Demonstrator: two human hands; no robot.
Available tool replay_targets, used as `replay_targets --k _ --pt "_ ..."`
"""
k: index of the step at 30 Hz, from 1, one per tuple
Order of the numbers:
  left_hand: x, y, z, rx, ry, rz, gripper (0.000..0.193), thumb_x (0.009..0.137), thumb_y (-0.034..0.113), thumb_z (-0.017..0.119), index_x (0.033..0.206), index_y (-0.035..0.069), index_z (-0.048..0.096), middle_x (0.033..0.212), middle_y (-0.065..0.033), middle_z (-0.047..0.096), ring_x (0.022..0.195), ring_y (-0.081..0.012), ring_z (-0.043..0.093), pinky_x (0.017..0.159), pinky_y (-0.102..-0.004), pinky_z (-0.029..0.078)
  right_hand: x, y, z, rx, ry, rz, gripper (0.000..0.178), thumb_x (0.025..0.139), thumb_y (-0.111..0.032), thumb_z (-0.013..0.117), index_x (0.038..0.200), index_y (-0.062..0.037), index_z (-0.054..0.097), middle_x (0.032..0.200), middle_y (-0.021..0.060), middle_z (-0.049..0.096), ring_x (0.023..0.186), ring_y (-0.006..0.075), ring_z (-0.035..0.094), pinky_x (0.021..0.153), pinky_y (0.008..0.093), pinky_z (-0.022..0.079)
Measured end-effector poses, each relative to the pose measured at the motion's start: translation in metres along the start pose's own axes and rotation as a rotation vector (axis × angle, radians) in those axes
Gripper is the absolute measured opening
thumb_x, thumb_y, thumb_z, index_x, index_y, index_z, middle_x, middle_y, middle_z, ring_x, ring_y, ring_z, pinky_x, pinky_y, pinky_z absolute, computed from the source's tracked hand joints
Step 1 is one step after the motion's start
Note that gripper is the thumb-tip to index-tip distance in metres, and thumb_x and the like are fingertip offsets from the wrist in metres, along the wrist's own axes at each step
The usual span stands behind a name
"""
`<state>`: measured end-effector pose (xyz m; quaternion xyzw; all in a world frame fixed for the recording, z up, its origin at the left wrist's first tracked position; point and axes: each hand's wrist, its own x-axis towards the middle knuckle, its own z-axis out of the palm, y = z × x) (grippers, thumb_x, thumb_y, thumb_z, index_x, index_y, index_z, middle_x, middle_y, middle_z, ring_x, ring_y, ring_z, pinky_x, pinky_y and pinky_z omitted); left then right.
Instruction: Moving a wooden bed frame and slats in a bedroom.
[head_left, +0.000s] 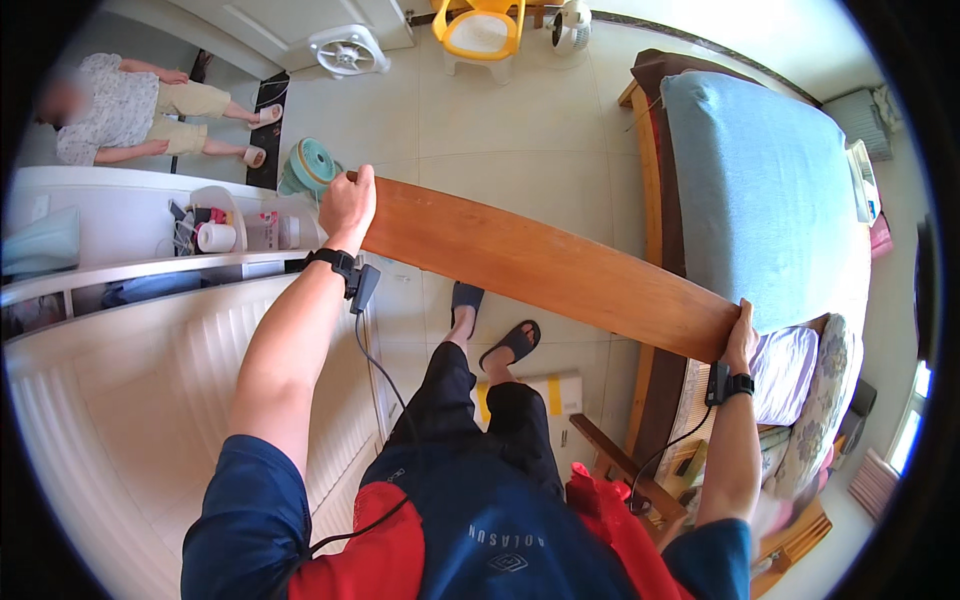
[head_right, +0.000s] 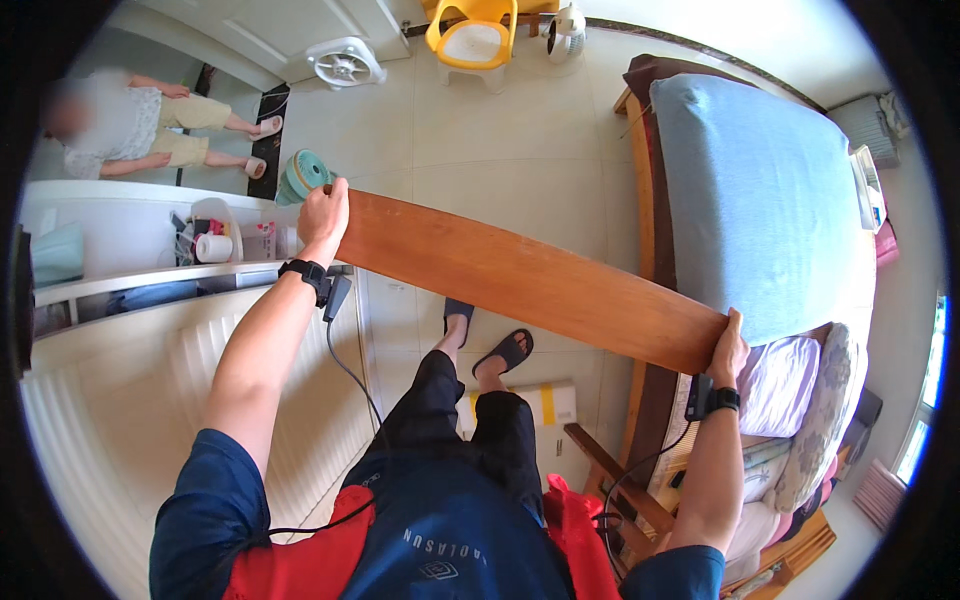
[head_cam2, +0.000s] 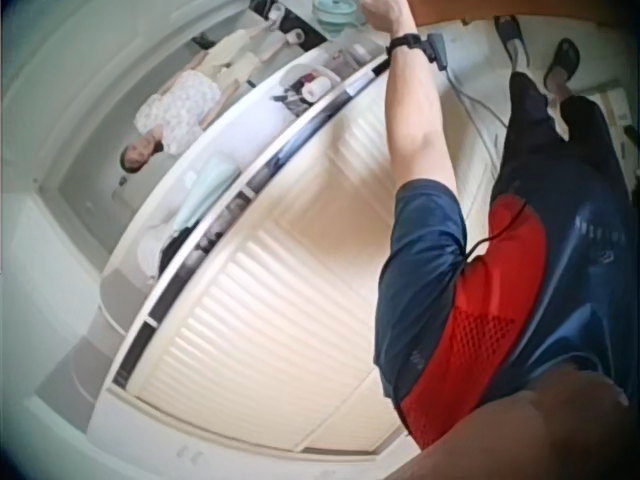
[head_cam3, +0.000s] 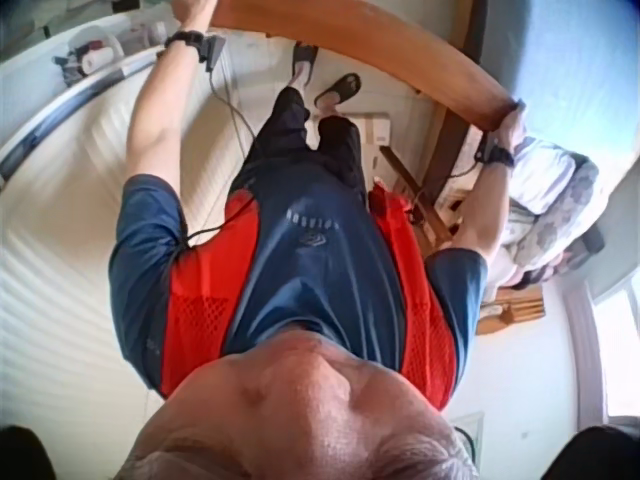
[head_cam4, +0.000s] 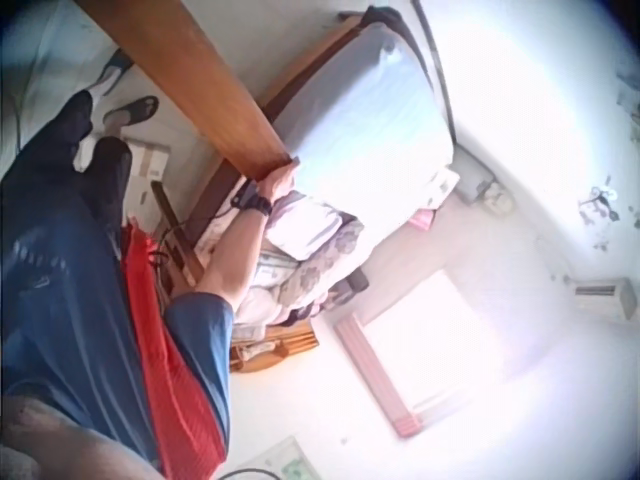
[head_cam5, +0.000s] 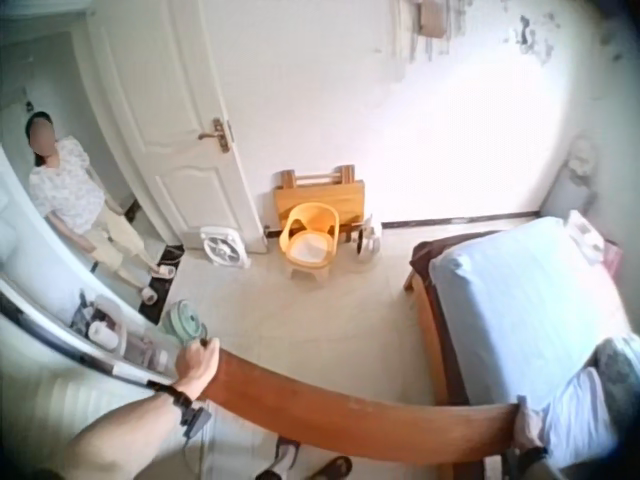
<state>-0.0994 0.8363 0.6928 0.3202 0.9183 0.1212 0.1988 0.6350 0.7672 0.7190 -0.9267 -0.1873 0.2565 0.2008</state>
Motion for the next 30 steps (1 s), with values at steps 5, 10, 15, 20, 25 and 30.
replay_targets --k 5,10,15,20,25,30 --pt "-0.028 -0.036 -0.012 -0.04 0.038 -0.007 0.056 0.096 0.055 0.055 0.109 0.006 0.08 0.112 -0.0237 0.081 0.11 -0.048 0.075 0.098 -0.0563 0.056 -0.035 0.029 -0.016 0.1 0.043 -0.038 0.093 0.09 -0.07 0.072 0.124 0.0158 0.076 0.124 0.0239 0.078 0.112 0.0274 0.071 0.105 0.0425 0.051" --pt "-0.063 -0.095 -0.024 -0.085 0.129 -0.028 0.053 0.098 0.055 0.057 0.105 0.007 0.078 0.108 -0.02 0.081 0.108 -0.0466 0.075 0.097 -0.0559 0.056 -0.087 0.069 -0.027 0.091 0.041 -0.066 0.084 0.1 -0.066 0.066 0.127 0.0125 0.076 0.12 0.0229 0.079 0.108 0.0281 0.07 0.104 0.0431 0.052" --pt "-0.116 -0.117 -0.034 -0.19 0.307 0.019 0.048 0.102 0.051 0.06 0.101 0.006 0.076 0.097 -0.0213 0.079 0.095 -0.0483 0.075 0.085 -0.0585 0.057 -0.097 0.127 -0.054 0.196 -0.028 -0.253 0.06 0.114 -0.052 0.056 0.145 -0.0041 0.073 0.138 0.0175 0.075 0.122 0.0271 0.067 0.11 0.0432 0.052" --pt "-0.141 -0.147 -0.037 -0.193 0.217 -0.004 0.046 0.104 0.052 0.058 0.106 0.008 0.072 0.099 -0.0206 0.08 0.096 -0.0475 0.075 0.085 -0.0601 0.057 -0.109 0.172 -0.084 0.256 -0.092 -0.06 0.081 0.108 -0.067 0.056 0.145 0.0046 0.069 0.143 0.0238 0.071 0.13 0.0319 0.065 0.114 0.0442 0.049" --pt "-0.164 -0.154 -0.059 -0.318 0.108 -0.05 0.052 0.101 0.056 0.06 0.108 0.007 0.079 0.102 -0.0202 0.081 0.104 -0.044 0.076 0.092 -0.0526 0.058 -0.136 0.174 -0.109 0.088 -0.086 -0.17 0.083 0.108 -0.07 0.054 0.144 0.0038 0.069 0.145 0.0261 0.069 0.133 0.0374 0.064 0.117 0.0473 0.048" --pt "-0.166 -0.2 -0.1 -0.203 -0.204 -0.038 0.07 0.097 0.065 0.057 0.118 0.002 0.08 0.109 -0.0302 0.079 0.11 -0.0432 0.076 0.094 -0.05 0.057 -0.155 0.182 -0.115 0.046 -0.096 -0.227 0.081 0.108 -0.071 0.052 0.145 -0.0014 0.071 0.144 0.026 0.071 0.132 0.043 0.066 0.117 0.0505 0.048"
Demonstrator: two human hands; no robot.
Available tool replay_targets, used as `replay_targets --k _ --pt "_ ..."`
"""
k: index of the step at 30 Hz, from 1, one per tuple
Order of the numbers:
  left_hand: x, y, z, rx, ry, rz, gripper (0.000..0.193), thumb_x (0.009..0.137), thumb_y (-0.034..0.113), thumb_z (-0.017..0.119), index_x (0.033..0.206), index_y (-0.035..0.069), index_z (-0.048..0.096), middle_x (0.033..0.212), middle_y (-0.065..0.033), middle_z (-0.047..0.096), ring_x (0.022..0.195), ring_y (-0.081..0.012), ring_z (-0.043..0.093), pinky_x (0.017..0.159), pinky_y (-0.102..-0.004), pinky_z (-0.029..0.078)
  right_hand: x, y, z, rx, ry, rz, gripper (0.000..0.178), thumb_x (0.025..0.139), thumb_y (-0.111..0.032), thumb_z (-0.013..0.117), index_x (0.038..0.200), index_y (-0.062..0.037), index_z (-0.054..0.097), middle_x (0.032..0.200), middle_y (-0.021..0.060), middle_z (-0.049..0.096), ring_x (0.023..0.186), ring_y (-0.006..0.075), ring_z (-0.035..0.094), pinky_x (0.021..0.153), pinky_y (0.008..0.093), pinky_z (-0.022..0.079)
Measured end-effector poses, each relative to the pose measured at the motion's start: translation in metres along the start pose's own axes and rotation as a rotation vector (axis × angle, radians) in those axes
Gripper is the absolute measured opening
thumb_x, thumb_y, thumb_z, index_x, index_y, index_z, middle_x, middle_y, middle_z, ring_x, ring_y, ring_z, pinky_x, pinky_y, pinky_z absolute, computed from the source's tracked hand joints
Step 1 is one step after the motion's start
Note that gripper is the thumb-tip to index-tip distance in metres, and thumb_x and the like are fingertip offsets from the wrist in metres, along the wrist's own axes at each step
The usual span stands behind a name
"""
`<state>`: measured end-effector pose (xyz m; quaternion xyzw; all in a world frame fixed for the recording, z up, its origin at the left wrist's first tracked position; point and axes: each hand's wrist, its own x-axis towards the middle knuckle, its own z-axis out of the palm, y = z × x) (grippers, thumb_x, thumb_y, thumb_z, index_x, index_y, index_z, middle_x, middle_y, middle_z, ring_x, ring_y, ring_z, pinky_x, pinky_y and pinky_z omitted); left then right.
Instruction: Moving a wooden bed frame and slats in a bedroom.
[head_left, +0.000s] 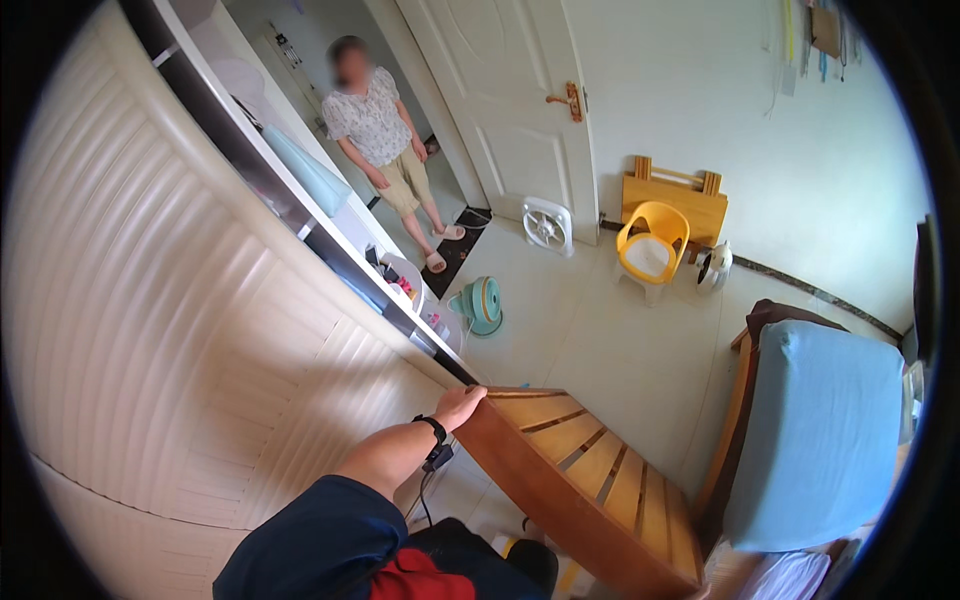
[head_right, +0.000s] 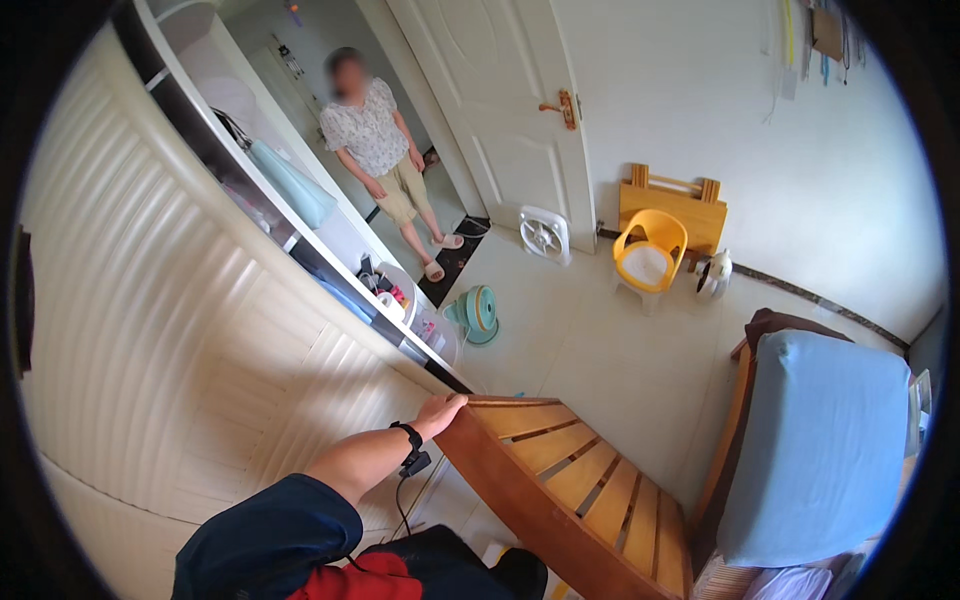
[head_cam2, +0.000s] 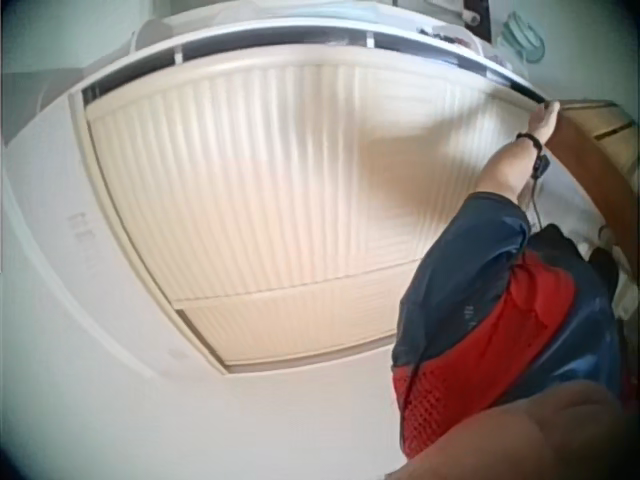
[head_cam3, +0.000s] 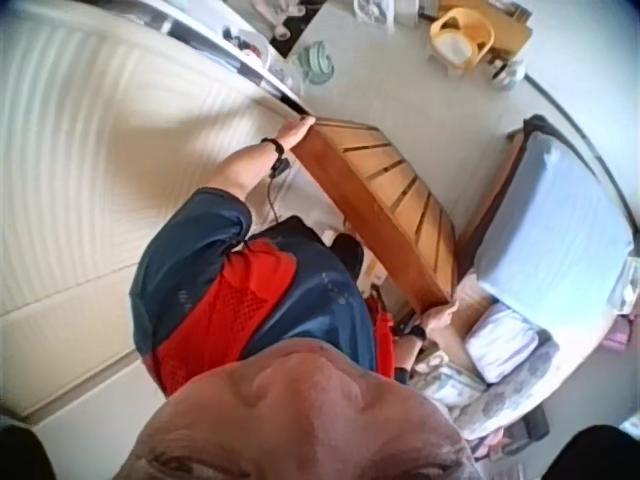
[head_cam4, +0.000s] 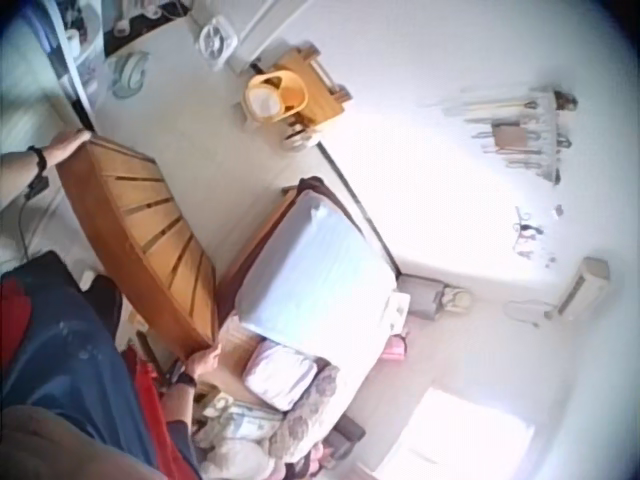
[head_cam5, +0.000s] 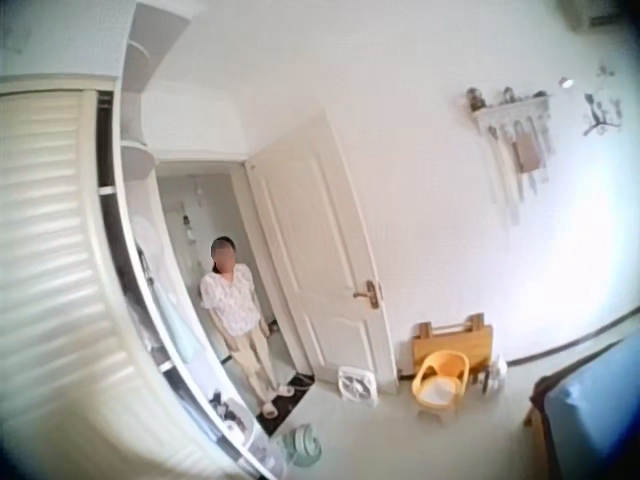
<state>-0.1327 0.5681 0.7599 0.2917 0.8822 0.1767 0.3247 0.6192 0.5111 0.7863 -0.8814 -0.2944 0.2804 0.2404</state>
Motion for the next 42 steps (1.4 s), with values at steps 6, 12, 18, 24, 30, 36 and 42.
replay_targets --k 6,12,18,24,30,36,42 --pt "-0.02 -0.031 0.013 -0.265 -0.271 -0.116 0.069 0.099 0.063 0.056 0.137 0.008 0.073 0.136 -0.0228 0.074 0.13 -0.0364 0.068 0.107 -0.0452 0.051 -0.052 0.055 -0.029 -0.015 0.068 0.015 0.076 0.11 -0.067 0.051 0.145 -0.0024 0.072 0.141 0.0276 0.072 0.128 0.0431 0.068 0.114 0.0514 0.051" --pt "-0.079 -0.109 -0.031 -0.563 -0.401 -0.381 0.074 0.094 0.066 0.062 0.144 0.012 0.065 0.14 -0.0133 0.071 0.128 -0.0304 0.067 0.104 -0.0516 0.052 -0.101 0.071 -0.003 0.071 -0.11 -0.152 0.086 0.109 -0.071 0.047 0.15 0.0028 0.066 0.147 0.0269 0.069 0.137 0.0389 0.064 0.117 0.0445 0.047" --pt "-0.061 -0.152 -0.026 -0.614 -0.417 -0.351 0.072 0.092 0.064 0.065 0.138 0.009 0.067 0.131 -0.0125 0.072 0.12 -0.0315 0.07 0.097 -0.0563 0.056 -0.097 0.178 0.003 -0.052 -0.136 -0.101 0.095 0.107 -0.082 0.036 0.153 -0.0041 0.065 0.147 0.0357 0.066 0.146 0.0426 0.058 0.122 0.0483 0.042" --pt "-0.048 -0.187 -0.007 -0.739 -0.565 -0.348 0.071 0.094 0.066 0.063 0.14 0.012 0.063 0.131 -0.013 0.071 0.118 -0.0326 0.072 0.099 -0.0577 0.059 -0.072 0.215 0.024 -0.119 -0.218 -0.119 0.107 0.101 -0.089 0.035 0.155 0.0001 0.06 0.149 0.0365 0.063 0.148 0.0481 0.053 0.125 0.0503 0.038" --pt "-0.082 -0.249 -0.001 -0.623 -0.182 -0.324 0.076 0.091 0.06 0.069 0.142 0.004 0.065 0.138 -0.0145 0.068 0.124 -0.029 0.067 0.099 -0.0512 0.057 -0.176 0.178 0.039 0.348 -0.198 0.437 0.108 0.076 -0.075 0.079 0.153 -0.002 0.057 0.152 0.0183 0.056 0.128 0.0395 0.06 0.098 0.0657 0.05" --pt "-0.118 -0.317 0.045 -0.616 0.043 -0.275 0.077 0.086 0.055 0.077 0.134 -0.005 0.069 0.136 -0.0141 0.069 0.119 -0.0259 0.066 0.101 -0.0416 0.053 -0.21 0.243 0.018 0.405 -0.132 0.495 0.101 0.076 -0.068 0.082 0.152 -0.0072 0.057 0.147 0.0173 0.056 0.126 0.0383 0.058 0.093 0.0647 0.051" --pt "-0.169 -0.421 0.089 -0.826 0.138 -0.378 0.076 0.084 0.054 0.08 0.133 -0.004 0.07 0.136 -0.0142 0.068 0.12 -0.0263 0.065 0.103 -0.0438 0.053 -0.209 0.332 0.035 0.494 -0.179 0.478 0.079 0.079 -0.061 0.082 0.145 -0.0238 0.06 0.147 0.0088 0.058 0.132 0.0324 0.058 0.099 0.0635 0.046"
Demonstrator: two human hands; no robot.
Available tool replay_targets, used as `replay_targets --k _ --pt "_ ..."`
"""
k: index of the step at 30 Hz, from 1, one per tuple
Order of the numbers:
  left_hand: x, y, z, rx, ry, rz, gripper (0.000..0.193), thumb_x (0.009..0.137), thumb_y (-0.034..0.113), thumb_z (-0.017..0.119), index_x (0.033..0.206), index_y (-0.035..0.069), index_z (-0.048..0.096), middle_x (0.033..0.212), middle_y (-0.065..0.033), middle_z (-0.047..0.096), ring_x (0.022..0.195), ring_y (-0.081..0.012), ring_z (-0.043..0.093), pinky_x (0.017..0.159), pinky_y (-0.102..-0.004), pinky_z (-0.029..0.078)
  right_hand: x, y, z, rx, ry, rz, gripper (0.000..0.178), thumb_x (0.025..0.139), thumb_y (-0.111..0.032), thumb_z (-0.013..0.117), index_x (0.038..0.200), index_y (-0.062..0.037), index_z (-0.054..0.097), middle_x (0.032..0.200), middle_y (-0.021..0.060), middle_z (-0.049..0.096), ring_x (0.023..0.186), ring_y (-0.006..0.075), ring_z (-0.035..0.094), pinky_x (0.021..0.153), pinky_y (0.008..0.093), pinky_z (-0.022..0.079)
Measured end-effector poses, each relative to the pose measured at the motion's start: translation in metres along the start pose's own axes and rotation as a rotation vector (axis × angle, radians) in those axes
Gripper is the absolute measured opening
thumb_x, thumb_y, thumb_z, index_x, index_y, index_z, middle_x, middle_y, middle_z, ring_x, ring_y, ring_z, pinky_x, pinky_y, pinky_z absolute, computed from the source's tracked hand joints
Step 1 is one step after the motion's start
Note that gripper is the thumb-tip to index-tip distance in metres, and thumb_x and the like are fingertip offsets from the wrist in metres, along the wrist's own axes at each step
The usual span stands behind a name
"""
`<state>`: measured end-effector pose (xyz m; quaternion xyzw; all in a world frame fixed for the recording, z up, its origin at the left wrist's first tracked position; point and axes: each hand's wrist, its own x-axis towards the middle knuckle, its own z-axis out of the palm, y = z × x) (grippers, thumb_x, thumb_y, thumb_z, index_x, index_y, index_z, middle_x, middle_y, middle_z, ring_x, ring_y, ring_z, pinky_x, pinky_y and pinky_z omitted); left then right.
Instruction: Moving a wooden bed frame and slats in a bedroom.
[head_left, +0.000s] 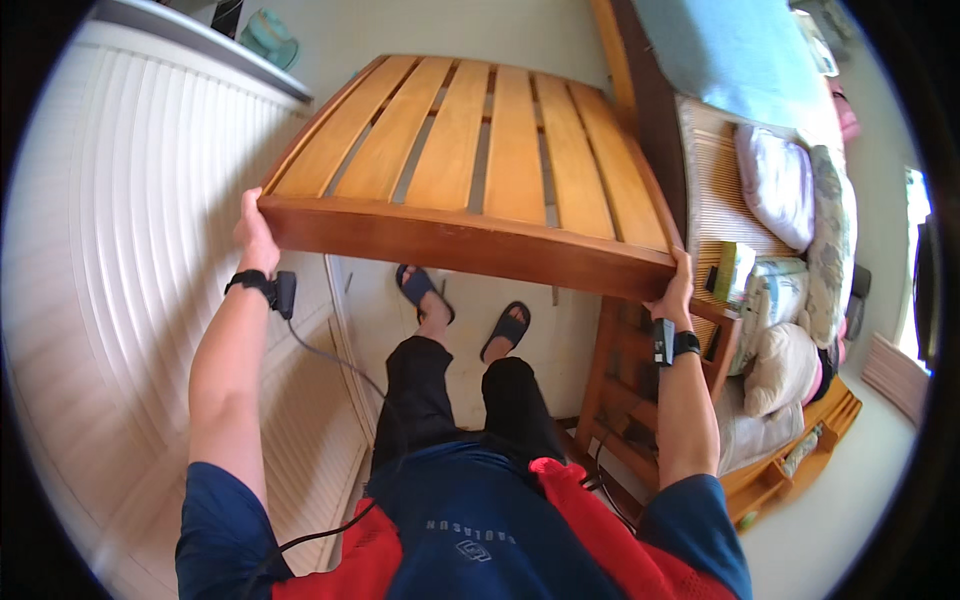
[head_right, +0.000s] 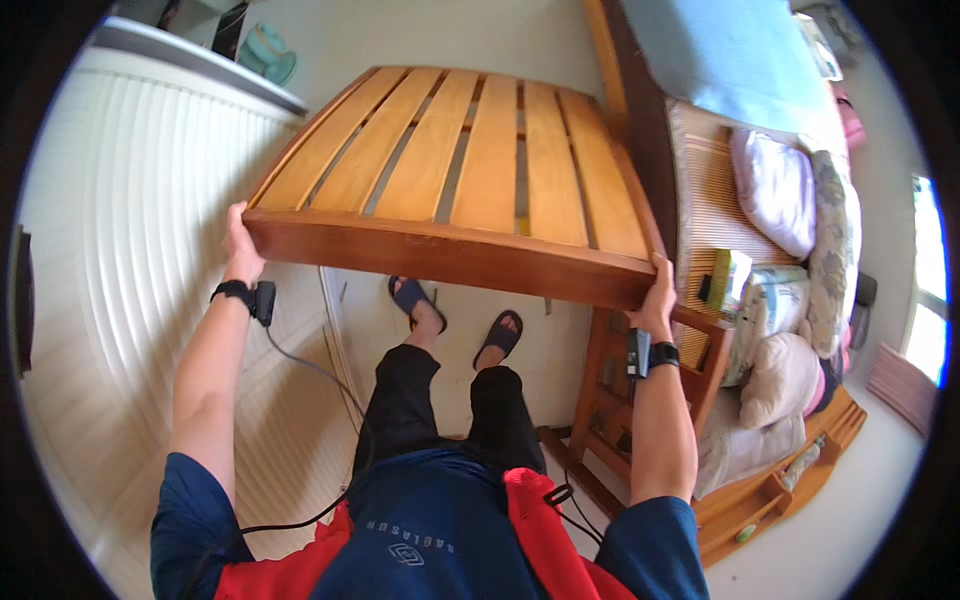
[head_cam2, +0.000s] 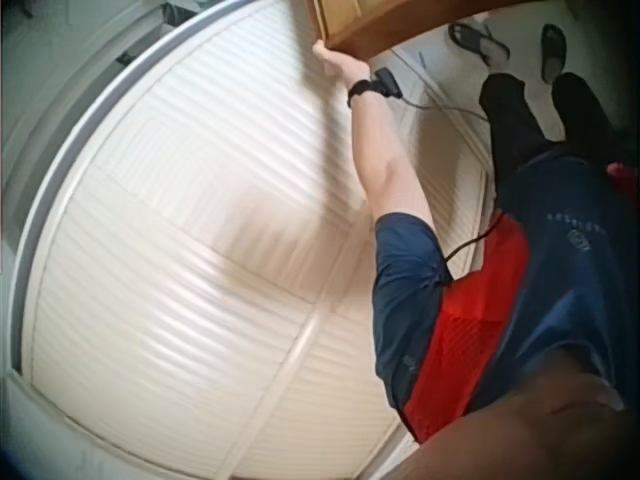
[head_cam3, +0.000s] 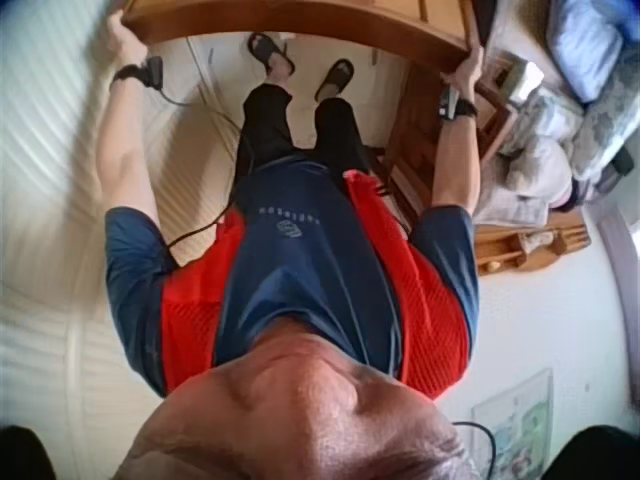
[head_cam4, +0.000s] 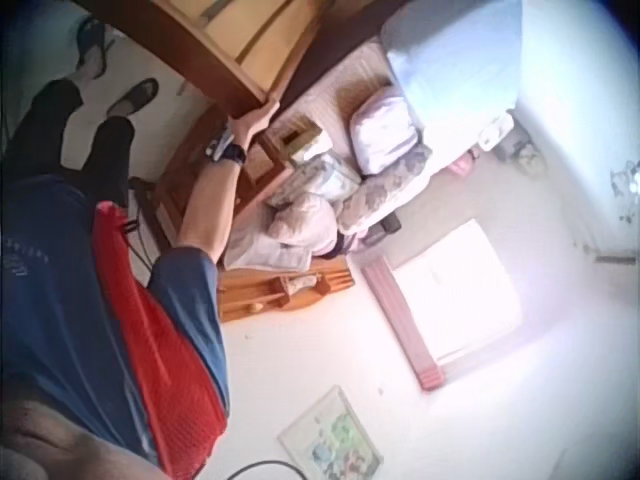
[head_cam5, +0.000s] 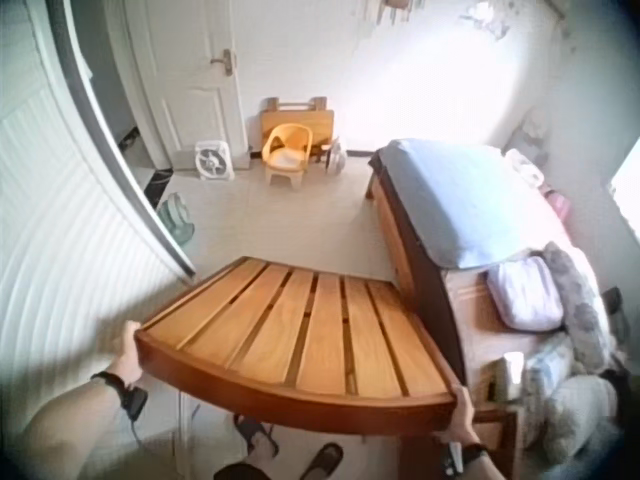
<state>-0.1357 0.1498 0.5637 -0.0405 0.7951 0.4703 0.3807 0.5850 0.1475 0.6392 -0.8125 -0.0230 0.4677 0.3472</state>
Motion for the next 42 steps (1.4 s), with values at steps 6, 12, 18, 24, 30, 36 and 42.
replay_targets --k 6,12,18,24,30,36,42 --pt "-0.039 -0.093 -0.005 -0.099 0.056 -0.074 0.076 0.082 0.055 0.083 0.14 0.009 0.065 0.138 -0.0083 0.067 0.122 -0.0255 0.064 0.1 -0.0473 0.051 0.04 0.04 -0.035 -0.013 0.013 -0.096 0.069 0.087 -0.058 0.078 0.14 -0.0162 0.065 0.139 0.0098 0.064 0.12 0.0291 0.064 0.092 0.0512 0.052" --pt "-0.029 -0.181 -0.039 -0.149 0.044 -0.137 0.054 0.081 0.058 0.081 0.119 0.022 0.068 0.11 0.0023 0.071 0.098 -0.0177 0.063 0.081 -0.0377 0.04 0.103 0.095 -0.059 -0.008 -0.117 -0.073 0.057 0.087 -0.06 0.075 0.131 -0.0238 0.066 0.132 0.0045 0.069 0.118 0.0252 0.064 0.09 0.0492 0.051" --pt "-0.025 -0.235 -0.042 -0.196 0.118 -0.131 0.066 0.083 0.058 0.079 0.134 0.018 0.065 0.129 -0.0042 0.07 0.116 -0.0227 0.062 0.093 -0.0451 0.046 0.168 0.124 -0.042 0.033 -0.155 -0.135 0.055 0.089 -0.056 0.076 0.129 -0.0198 0.068 0.128 0.0034 0.071 0.114 0.0236 0.067 0.087 0.0449 0.056" --pt "0.009 -0.323 -0.022 -0.273 0.087 -0.082 0.062 0.086 0.06 0.077 0.13 0.017 0.065 0.124 -0.004 0.07 0.109 -0.0221 0.063 0.088 -0.0429 0.049 0.246 0.169 -0.016 0.093 -0.138 -0.242 0.05 0.087 -0.055 0.08 0.122 -0.0193 0.071 0.115 0.0011 0.069 0.1 0.0194 0.066 0.073 0.0399 0.051" --pt "0.071 -0.412 -0.003 -0.387 0.122 -0.021 0.05 0.091 0.059 0.072 0.121 0.02 0.065 0.11 0.0014 0.067 0.094 -0.0164 0.058 0.076 -0.0377 0.044 0.318 0.223 0.036 0.125 -0.201 -0.31 0.046 0.091 -0.046 0.081 0.125 -0.0162 0.073 0.116 0.0032 0.071 0.102 0.0202 0.068 0.078 0.0378 0.054" --pt "0.115 -0.528 0.036 -0.49 0.128 0.006 0.049 0.092 0.06 0.07 0.121 0.02 0.063 0.111 0.0032 0.064 0.095 -0.0148 0.053 0.078 -0.0373 0.039 0.416 0.284 0.057 0.139 -0.268 -0.332 0.07 0.095 -0.065 0.072 0.146 -0.0186 0.061 0.146 0.0081 0.061 0.13 0.0241 0.054 0.1 0.0463 0.042" --pt "0.186 -0.64 0.041 -0.544 0.116 0.022 0.053 0.094 0.062 0.066 0.13 0.023 0.062 0.133 0.0023 0.064 0.12 -0.0174 0.054 0.092 -0.0444 0.04 0.491 0.363 0.088 0.201 -0.311 -0.314 0.079 0.093 -0.072 0.071 0.153 -0.0218 0.059 0.156 0.0074 0.056 0.142 0.0315 0.047 0.113 0.0582 0.033"
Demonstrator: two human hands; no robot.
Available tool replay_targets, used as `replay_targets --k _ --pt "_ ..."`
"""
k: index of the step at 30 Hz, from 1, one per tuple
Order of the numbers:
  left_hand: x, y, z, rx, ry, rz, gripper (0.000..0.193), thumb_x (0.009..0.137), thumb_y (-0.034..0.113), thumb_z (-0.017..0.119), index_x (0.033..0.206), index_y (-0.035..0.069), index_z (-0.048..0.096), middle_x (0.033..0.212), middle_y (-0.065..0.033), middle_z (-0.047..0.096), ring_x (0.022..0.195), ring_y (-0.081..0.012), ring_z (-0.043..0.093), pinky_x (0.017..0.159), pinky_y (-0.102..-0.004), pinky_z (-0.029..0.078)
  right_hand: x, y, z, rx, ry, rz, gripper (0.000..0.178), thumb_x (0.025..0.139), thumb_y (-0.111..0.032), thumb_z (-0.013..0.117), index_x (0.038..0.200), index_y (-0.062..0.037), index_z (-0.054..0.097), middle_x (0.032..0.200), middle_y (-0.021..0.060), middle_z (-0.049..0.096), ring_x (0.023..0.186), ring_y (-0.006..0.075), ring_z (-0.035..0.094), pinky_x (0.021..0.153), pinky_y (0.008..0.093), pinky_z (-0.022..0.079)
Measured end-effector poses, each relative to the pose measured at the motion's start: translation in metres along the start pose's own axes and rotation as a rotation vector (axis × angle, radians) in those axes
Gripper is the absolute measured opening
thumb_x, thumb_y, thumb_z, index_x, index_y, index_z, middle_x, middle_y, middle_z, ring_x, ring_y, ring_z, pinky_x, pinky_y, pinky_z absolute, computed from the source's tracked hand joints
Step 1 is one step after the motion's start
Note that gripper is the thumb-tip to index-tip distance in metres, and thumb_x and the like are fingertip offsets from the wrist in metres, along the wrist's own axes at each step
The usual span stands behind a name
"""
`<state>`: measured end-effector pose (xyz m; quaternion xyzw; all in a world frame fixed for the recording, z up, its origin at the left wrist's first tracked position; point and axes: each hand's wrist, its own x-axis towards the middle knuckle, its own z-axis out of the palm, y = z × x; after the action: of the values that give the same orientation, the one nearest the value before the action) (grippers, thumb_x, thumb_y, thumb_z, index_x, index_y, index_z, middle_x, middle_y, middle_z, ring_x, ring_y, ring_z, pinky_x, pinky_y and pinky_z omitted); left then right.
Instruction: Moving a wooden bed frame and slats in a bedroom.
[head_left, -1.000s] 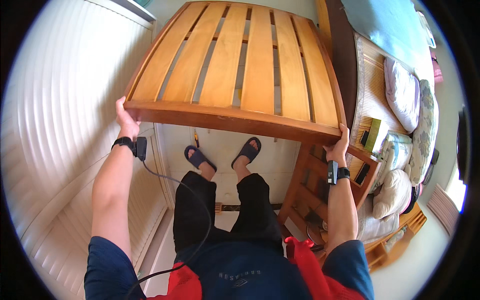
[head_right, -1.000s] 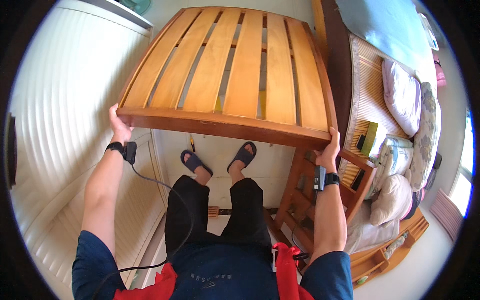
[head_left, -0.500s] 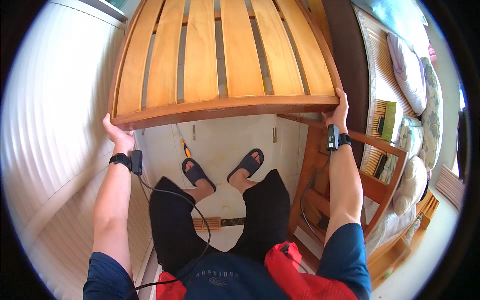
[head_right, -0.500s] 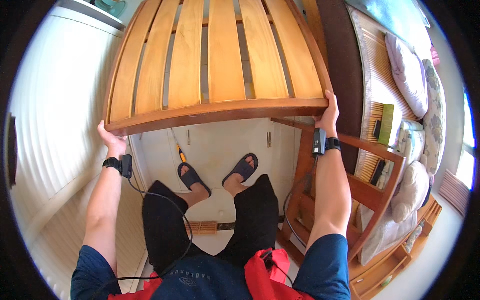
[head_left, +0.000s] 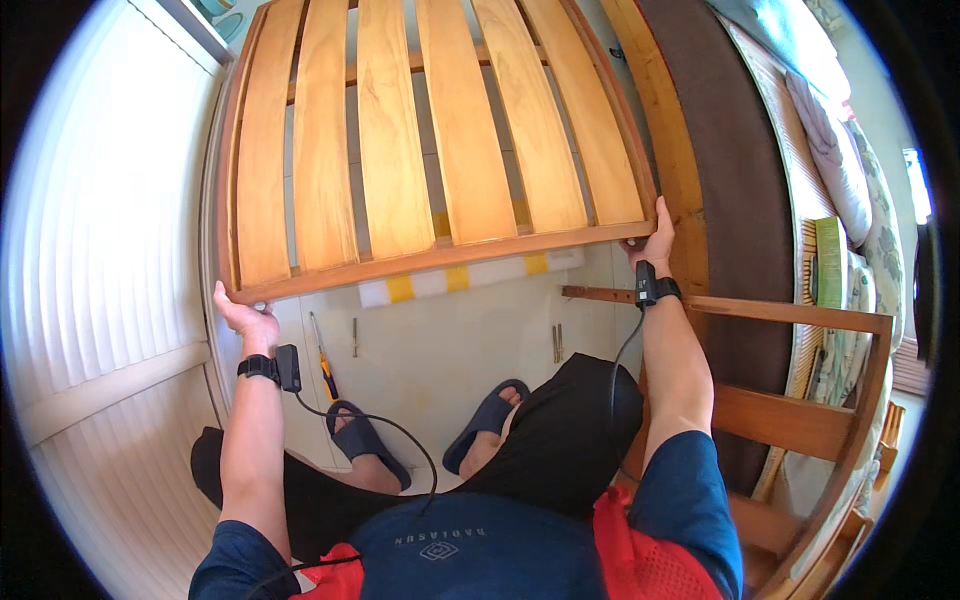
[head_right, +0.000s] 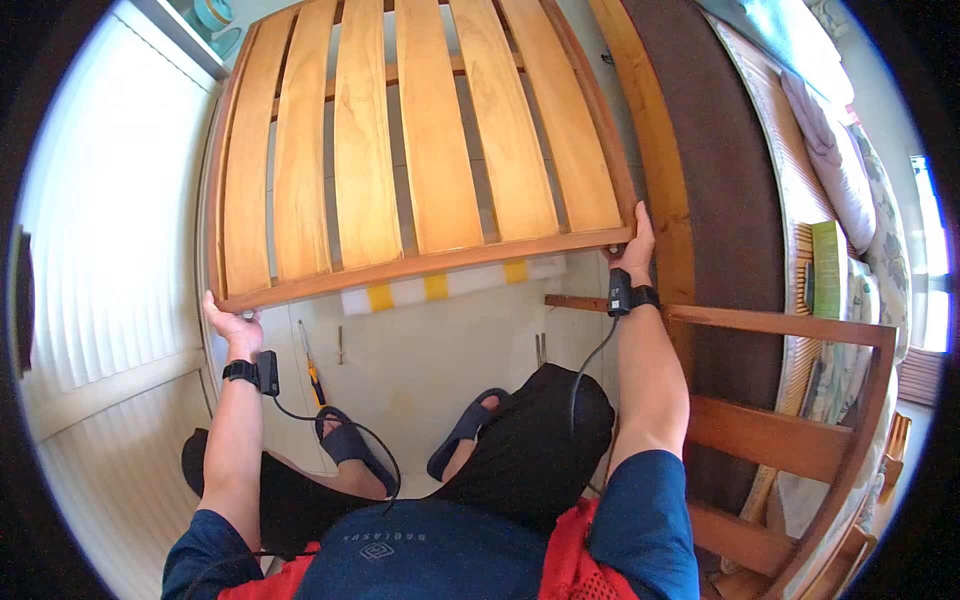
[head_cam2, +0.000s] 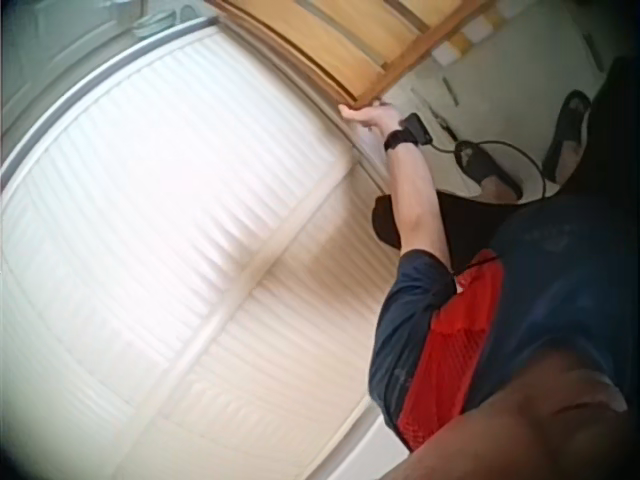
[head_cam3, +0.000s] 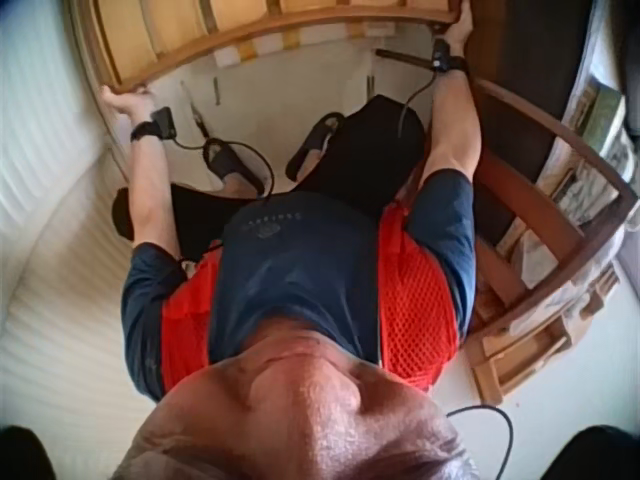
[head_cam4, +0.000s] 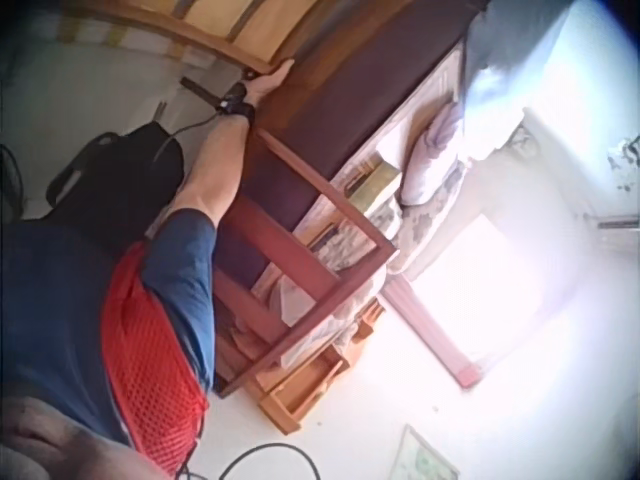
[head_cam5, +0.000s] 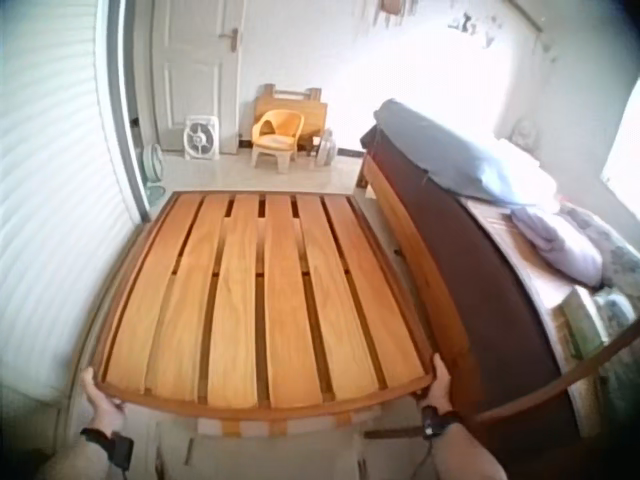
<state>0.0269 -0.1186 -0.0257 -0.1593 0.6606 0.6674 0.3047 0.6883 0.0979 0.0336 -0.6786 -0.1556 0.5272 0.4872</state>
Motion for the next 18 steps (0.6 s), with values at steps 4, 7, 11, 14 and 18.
replay_targets --k 4,7,11,14,18 --pt "0.031 -0.031 -0.01 0.001 -0.057 -0.078 0.052 0.098 0.061 0.057 0.137 0.026 0.061 0.146 0.0015 0.062 0.134 -0.0203 0.052 0.104 -0.0527 0.041 0.019 0.043 -0.003 0.01 0.066 -0.01 0.076 0.092 -0.069 0.071 0.151 -0.0232 0.06 0.15 0.0062 0.062 0.139 0.0301 0.051 0.111 0.0606 0.036" --pt "0.049 -0.035 -0.013 0.061 -0.096 -0.058 0.051 0.1 0.061 0.052 0.139 0.028 0.061 0.148 0.0018 0.061 0.138 -0.0214 0.051 0.108 -0.0574 0.041 0.028 0.053 0.012 0.032 0.114 0.012 0.067 0.093 -0.064 0.073 0.145 -0.0231 0.065 0.146 0.0031 0.066 0.132 0.0275 0.058 0.104 0.0554 0.042" --pt "0.06 -0.054 -0.025 0.044 -0.067 -0.105 0.045 0.099 0.058 0.052 0.129 0.028 0.068 0.139 0.0043 0.067 0.131 -0.0174 0.054 0.107 -0.0505 0.041 0.049 0.072 0.002 0.08 0.191 0.043 0.063 0.094 -0.06 0.077 0.144 -0.0226 0.065 0.146 0.0041 0.066 0.131 0.0273 0.059 0.103 0.0556 0.043" --pt "0.061 -0.056 -0.025 0.082 -0.05 -0.091 0.046 0.099 0.057 0.052 0.132 0.027 0.066 0.142 0.0037 0.065 0.131 -0.0184 0.056 0.11 -0.0506 0.04 0.048 0.079 0.0 0.075 0.255 0.056 0.062 0.095 -0.054 0.08 0.144 -0.02 0.065 0.145 0.0036 0.066 0.13 0.0268 0.06 0.103 0.057 0.044" --pt "0.063 -0.069 -0.022 0.199 -0.048 -0.07 0.059 0.102 0.06 0.053 0.144 0.02 0.063 0.151 0.0015 0.062 0.139 -0.0209 0.054 0.118 -0.0518 0.038 0.046 0.066 -0.006 -0.111 0.385 -0.035 0.063 0.099 -0.051 0.078 0.144 -0.0079 0.066 0.146 0.0115 0.066 0.132 0.0254 0.062 0.11 0.0485 0.048"
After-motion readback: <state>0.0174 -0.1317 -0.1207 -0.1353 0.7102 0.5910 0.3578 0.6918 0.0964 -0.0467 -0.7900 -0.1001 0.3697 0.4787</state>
